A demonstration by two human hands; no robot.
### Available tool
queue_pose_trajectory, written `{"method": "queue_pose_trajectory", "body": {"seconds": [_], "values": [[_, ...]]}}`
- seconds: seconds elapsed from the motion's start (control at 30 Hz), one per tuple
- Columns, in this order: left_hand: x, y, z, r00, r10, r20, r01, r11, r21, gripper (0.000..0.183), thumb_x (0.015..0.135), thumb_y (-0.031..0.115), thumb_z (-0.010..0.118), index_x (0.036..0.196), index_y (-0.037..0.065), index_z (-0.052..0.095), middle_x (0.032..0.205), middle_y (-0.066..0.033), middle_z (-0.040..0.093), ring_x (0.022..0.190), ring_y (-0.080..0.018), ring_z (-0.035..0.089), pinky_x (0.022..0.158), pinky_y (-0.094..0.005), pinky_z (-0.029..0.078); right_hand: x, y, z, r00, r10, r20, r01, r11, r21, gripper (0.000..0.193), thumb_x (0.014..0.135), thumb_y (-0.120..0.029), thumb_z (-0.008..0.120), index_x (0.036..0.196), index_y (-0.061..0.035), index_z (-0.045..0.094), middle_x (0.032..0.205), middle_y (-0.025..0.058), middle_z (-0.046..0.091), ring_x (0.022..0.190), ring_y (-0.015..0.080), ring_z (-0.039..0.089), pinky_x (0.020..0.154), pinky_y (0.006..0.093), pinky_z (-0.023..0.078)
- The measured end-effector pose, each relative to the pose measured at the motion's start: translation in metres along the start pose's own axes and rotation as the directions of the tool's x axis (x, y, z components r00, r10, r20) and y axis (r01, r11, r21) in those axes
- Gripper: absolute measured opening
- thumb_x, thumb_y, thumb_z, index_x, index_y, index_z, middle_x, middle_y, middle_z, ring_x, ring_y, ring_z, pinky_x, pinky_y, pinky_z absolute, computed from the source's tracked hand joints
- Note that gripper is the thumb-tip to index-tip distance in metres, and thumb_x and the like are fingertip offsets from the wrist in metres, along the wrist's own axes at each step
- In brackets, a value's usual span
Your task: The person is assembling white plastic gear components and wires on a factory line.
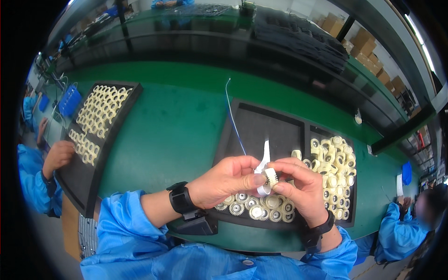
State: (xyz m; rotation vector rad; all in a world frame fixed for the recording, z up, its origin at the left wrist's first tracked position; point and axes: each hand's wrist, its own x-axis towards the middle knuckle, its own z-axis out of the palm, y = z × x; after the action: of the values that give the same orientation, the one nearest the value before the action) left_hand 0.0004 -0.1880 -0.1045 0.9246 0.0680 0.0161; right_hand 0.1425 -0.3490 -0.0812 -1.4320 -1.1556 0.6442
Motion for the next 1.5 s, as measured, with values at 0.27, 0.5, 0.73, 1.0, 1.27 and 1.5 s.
{"method": "queue_pose_trajectory", "body": {"seconds": [0.27, 0.5, 0.73, 1.0, 1.27, 1.5], "values": [[0.003, 0.001, -0.003, 0.999, -0.041, -0.013, 0.041, 0.998, -0.040, 0.035, 0.092, 0.023, 0.064, 0.114, -0.001, 0.052, 0.099, -0.0084, 0.065, 0.089, -0.0132, 0.063, 0.081, -0.0273, 0.053, 0.004, -0.002, -0.002, 1.000, 0.024, 0.016, -0.024, 0.999, 0.027, 0.035, 0.078, -0.008, 0.073, 0.112, -0.0031, 0.067, 0.109, 0.0085, 0.063, 0.097, 0.0161, 0.058, 0.083, 0.0278, 0.046], [0.000, -0.006, -0.006, 0.999, -0.044, -0.022, 0.045, 0.999, 0.021, 0.032, 0.090, 0.020, 0.066, 0.111, -0.002, 0.054, 0.099, -0.0094, 0.064, 0.088, -0.0139, 0.065, 0.079, -0.0275, 0.056, 0.003, -0.007, 0.005, 0.974, -0.221, 0.039, 0.221, 0.916, -0.335, 0.035, 0.067, -0.009, 0.080, 0.099, -0.0011, 0.069, 0.097, 0.0112, 0.067, 0.091, 0.0261, 0.062, 0.080, 0.0344, 0.050], [0.000, -0.006, -0.004, 0.988, -0.038, 0.150, 0.044, 0.998, -0.037, 0.040, 0.092, 0.024, 0.064, 0.123, 0.001, 0.053, 0.108, -0.0039, 0.061, 0.094, -0.0088, 0.060, 0.080, -0.0245, 0.051, -0.006, -0.013, 0.014, 0.951, -0.304, 0.056, 0.296, 0.841, -0.452, 0.035, 0.066, -0.018, 0.081, 0.093, -0.0012, 0.067, 0.092, 0.0088, 0.064, 0.087, 0.0244, 0.059, 0.077, 0.0358, 0.047], [0.013, -0.005, -0.021, 0.984, 0.157, -0.087, -0.139, 0.973, 0.185, 0.038, 0.098, 0.021, 0.054, 0.130, 0.002, 0.047, 0.110, -0.0068, 0.061, 0.101, -0.0152, 0.062, 0.087, -0.0278, 0.052, -0.003, -0.008, 0.025, 0.917, -0.399, -0.002, 0.305, 0.705, -0.640, 0.057, 0.073, -0.011, 0.076, 0.125, -0.0011, 0.054, 0.121, 0.0163, 0.054, 0.102, 0.0282, 0.056, 0.073, 0.0323, 0.049], [0.055, 0.099, -0.096, 0.784, 0.541, -0.304, -0.267, 0.736, 0.622, 0.028, 0.100, 0.014, 0.042, 0.123, 0.000, 0.049, 0.103, -0.0096, 0.063, 0.088, -0.0176, 0.066, 0.075, -0.0294, 0.056, -0.001, -0.010, 0.025, 0.936, -0.352, 0.010, 0.283, 0.736, -0.615, 0.036, 0.074, 0.002, 0.068, 0.109, 0.0007, 0.061, 0.111, 0.0161, 0.061, 0.092, 0.0248, 0.062, 0.068, 0.0291, 0.052], [0.132, 0.135, -0.229, 0.502, 0.704, -0.502, 0.247, 0.440, 0.863, 0.027, 0.088, 0.014, 0.059, 0.111, 0.002, 0.061, 0.101, -0.0146, 0.066, 0.084, -0.0210, 0.068, 0.062, -0.0325, 0.059, 0.005, -0.019, 0.021, 0.905, -0.339, 0.259, 0.425, 0.675, -0.603, 0.032, 0.078, -0.001, 0.066, 0.110, -0.0015, 0.062, 0.108, 0.0141, 0.063, 0.100, 0.0330, 0.058, 0.084, 0.0392, 0.049]]}}
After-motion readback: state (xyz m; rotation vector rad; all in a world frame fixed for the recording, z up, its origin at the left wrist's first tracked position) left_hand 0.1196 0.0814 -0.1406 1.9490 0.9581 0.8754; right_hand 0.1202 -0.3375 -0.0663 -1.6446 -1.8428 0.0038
